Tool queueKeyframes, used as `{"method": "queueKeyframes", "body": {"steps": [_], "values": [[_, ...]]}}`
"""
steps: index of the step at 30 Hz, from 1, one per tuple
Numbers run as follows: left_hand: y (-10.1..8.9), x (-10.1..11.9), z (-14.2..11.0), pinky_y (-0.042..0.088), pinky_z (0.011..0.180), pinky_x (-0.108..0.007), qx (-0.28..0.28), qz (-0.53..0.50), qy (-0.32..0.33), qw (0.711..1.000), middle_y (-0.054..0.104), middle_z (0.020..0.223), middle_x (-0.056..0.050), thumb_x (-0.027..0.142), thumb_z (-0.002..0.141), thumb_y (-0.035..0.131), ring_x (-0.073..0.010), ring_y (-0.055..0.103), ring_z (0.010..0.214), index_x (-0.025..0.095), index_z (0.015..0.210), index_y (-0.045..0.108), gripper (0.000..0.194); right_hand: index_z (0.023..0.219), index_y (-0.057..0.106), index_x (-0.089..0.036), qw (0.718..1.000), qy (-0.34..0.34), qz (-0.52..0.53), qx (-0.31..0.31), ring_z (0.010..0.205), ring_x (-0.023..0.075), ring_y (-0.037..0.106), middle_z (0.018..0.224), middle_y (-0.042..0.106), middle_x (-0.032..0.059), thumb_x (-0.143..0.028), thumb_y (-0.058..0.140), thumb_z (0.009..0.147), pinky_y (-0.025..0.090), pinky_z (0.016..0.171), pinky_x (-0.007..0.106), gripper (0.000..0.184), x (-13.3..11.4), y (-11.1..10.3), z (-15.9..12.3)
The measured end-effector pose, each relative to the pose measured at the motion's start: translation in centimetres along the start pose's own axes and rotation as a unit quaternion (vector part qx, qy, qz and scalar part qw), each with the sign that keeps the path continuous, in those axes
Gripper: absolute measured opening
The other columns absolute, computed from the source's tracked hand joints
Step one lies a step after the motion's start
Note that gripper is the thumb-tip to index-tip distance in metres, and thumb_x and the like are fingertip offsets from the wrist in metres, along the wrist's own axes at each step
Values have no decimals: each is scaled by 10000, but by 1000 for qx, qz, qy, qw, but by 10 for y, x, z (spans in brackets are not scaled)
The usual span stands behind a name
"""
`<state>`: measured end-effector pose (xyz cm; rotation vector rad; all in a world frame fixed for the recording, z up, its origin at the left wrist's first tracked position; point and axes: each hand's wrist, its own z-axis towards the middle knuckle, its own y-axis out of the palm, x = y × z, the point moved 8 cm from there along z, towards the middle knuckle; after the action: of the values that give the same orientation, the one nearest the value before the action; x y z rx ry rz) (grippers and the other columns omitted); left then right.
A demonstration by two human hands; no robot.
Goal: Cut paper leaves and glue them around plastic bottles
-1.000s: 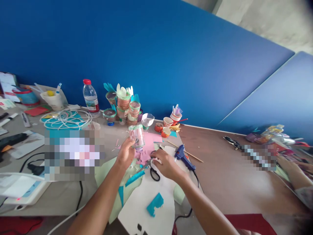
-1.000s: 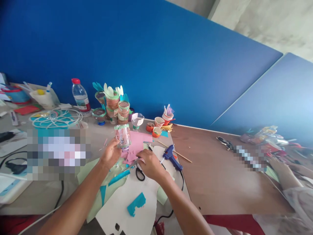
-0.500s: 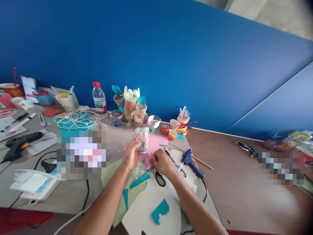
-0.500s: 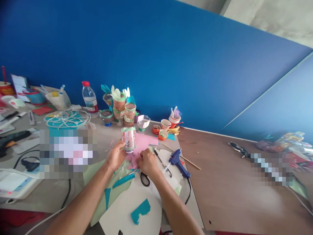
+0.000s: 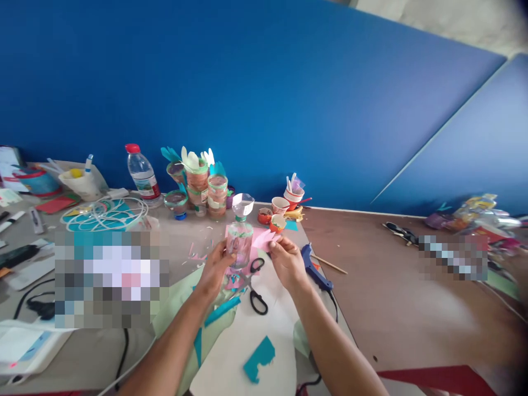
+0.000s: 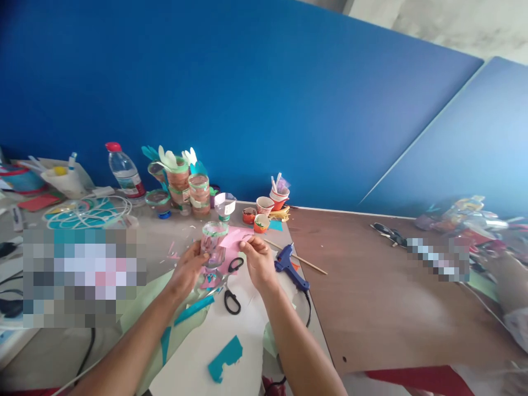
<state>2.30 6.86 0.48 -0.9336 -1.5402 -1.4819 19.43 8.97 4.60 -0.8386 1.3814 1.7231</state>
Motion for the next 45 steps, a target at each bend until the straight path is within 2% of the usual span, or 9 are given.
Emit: {"method": "queueKeyframes", "body": {"steps": [5, 9, 14, 27, 32, 39, 45], "values": [[4, -6, -1, 441, 889, -355, -23, 36, -7, 999, 671, 1098, -76, 327, 660, 731, -263, 583, 1077, 203, 1116, 620, 485, 673, 607, -192, 991, -42, -128, -8, 617, 117, 489, 651, 559, -23, -326, 703, 734, 406, 636, 260, 175, -8, 0, -4], [4, -8, -2, 437, 911, -379, -25, 45, -18, 999, 664, 1133, -86, 341, 652, 739, -286, 572, 1112, 199, 1155, 605, 539, 711, 583, -195, 971, -103, -213, -19, 663, 132, 501, 705, 550, -9, -308, 636, 789, 415, 675, 278, 147, -21, 3, -6], [5, -9, -3, 404, 969, -399, -38, 40, -23, 998, 656, 1166, -86, 324, 676, 729, -291, 554, 1153, 208, 1147, 609, 500, 736, 557, -206, 943, -176, -283, -17, 735, 147, 497, 769, 515, 4, -269, 588, 820, 409, 688, 280, 109, -34, 7, -8], [8, -7, -5, 382, 1000, -439, -56, 36, -17, 998, 657, 1167, -98, 319, 664, 741, -317, 545, 1168, 197, 1141, 610, 509, 768, 562, -207, 931, -182, -315, -16, 751, 151, 490, 797, 519, 16, -249, 552, 839, 422, 701, 290, 83, -30, 9, -8], [8, -8, -6, 398, 993, -438, -52, 38, -23, 998, 643, 1182, -114, 306, 675, 735, -316, 546, 1164, 176, 1167, 602, 526, 784, 583, -208, 928, -185, -325, 2, 776, 162, 500, 821, 523, 26, -224, 550, 838, 427, 697, 302, 65, -30, 9, -9], [12, -5, -8, 416, 973, -418, -50, 31, -29, 998, 659, 1150, -103, 302, 655, 755, -305, 560, 1144, 195, 1108, 646, 478, 748, 575, -214, 912, -217, -346, 27, 795, 173, 496, 804, 517, 25, -190, 550, 831, 417, 700, 311, 90, -33, 10, -10], [16, -4, -11, 444, 931, -423, -60, 25, -42, 997, 677, 1101, -102, 308, 638, 761, -310, 585, 1102, 187, 1102, 641, 494, 783, 583, -207, 915, -220, -335, 34, 861, 177, 519, 960, 533, 59, -187, 528, 846, 418, 637, 284, 86, -30, 10, -11]]}}
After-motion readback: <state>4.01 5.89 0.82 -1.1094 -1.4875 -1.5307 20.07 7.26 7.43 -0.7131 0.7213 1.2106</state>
